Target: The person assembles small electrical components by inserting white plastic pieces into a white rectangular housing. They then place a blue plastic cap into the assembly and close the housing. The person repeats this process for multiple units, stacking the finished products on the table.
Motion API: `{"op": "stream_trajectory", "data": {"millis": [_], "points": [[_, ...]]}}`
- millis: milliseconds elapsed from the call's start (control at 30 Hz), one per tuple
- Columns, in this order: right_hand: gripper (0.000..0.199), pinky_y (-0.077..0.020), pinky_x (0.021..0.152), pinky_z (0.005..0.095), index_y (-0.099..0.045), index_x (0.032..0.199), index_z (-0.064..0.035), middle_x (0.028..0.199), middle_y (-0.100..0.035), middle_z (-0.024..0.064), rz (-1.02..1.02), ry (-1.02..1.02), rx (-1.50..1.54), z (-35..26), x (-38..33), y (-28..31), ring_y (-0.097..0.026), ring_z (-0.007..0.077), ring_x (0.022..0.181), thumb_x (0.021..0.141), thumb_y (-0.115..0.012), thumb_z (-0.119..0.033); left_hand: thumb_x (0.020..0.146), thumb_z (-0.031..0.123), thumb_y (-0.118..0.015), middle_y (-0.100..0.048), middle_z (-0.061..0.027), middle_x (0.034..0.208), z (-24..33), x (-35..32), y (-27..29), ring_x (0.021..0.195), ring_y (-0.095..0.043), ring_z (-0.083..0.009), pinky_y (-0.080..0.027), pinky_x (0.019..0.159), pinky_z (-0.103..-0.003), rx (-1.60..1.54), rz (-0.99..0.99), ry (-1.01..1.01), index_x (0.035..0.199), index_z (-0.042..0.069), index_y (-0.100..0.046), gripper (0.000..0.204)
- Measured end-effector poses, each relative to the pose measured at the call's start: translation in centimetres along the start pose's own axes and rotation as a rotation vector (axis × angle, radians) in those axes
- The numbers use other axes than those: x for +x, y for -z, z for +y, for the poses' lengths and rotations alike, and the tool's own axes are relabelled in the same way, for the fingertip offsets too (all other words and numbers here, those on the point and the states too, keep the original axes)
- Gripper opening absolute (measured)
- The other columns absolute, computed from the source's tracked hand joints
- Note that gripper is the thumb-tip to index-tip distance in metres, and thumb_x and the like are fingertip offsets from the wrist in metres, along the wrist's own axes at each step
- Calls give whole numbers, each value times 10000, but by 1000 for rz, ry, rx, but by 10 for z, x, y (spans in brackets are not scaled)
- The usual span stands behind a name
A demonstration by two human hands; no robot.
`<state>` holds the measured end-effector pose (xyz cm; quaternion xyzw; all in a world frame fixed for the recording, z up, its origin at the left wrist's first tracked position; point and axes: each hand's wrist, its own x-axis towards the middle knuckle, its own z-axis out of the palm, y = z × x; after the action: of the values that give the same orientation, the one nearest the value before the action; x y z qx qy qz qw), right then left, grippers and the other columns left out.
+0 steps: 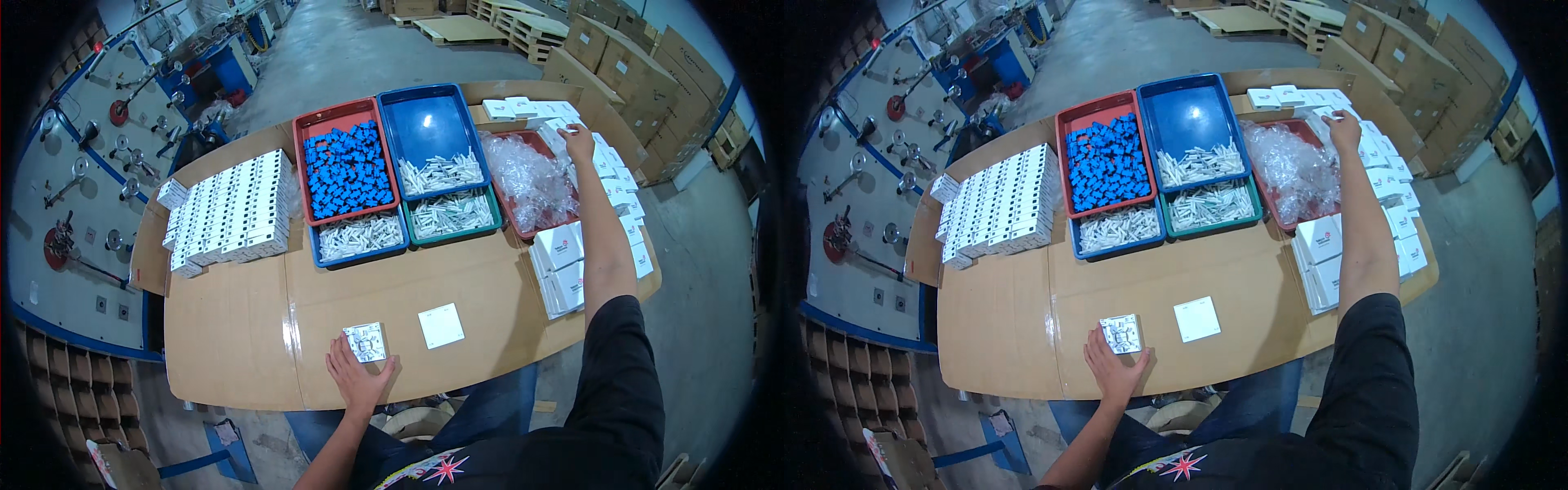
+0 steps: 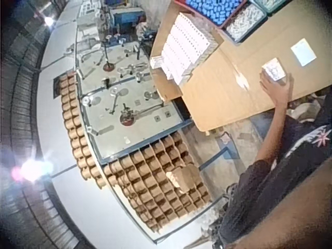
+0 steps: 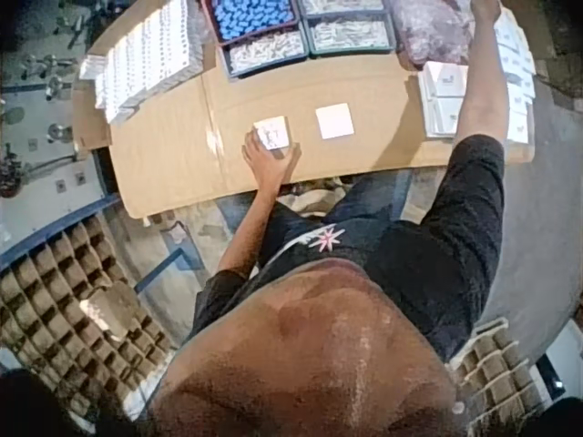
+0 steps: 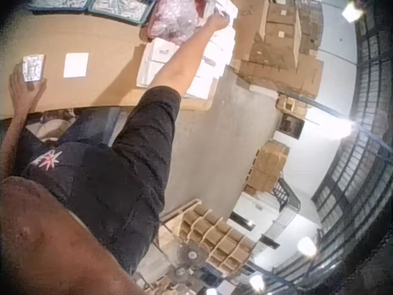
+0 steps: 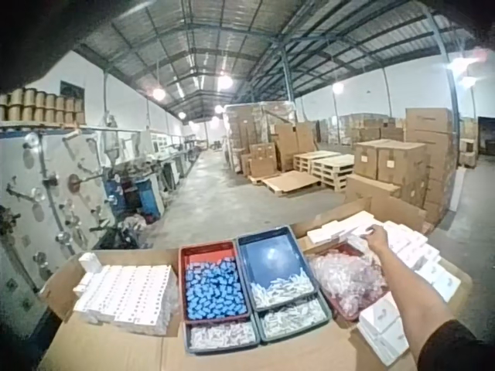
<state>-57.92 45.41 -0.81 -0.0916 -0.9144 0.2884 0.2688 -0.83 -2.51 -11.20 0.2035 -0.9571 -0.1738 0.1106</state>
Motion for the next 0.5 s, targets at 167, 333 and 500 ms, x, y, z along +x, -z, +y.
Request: {"op": "stream_trajectory", "data": {"millis": [167,333,500], "points": [[517,-585,783,397,-758,1180,-63,942,-781,130,9,-106,135,3,-13,30,-755,265,918,795,-897,-378,734,628,-825,-397,-248,1537,-3,0,-6,1491,-334,-400,-211,1236,-585,-3,38,-35,1590,-16,-283,1201],[305,-628,678,355,-711,1217,16,1059,-706,71,-158,-223,743,10,-42,72,-687,174,879,956,-746,-138,755,534,-843,-373,-265,1545,3,1,-5,1475,-333,-431,-226,1223,-590,-160,98,-69,1576,-21,-299,1130],[279,-607,741,331,-710,1249,-46,1080,-699,42,-414,-198,947,-76,-146,128,-663,144,863,987,-701,-142,794,340,-846,-323,-271,1566,-20,-8,-3,1480,-289,-462,-219,1222,-587,-393,292,-58,1560,-28,-310,1004]]}}
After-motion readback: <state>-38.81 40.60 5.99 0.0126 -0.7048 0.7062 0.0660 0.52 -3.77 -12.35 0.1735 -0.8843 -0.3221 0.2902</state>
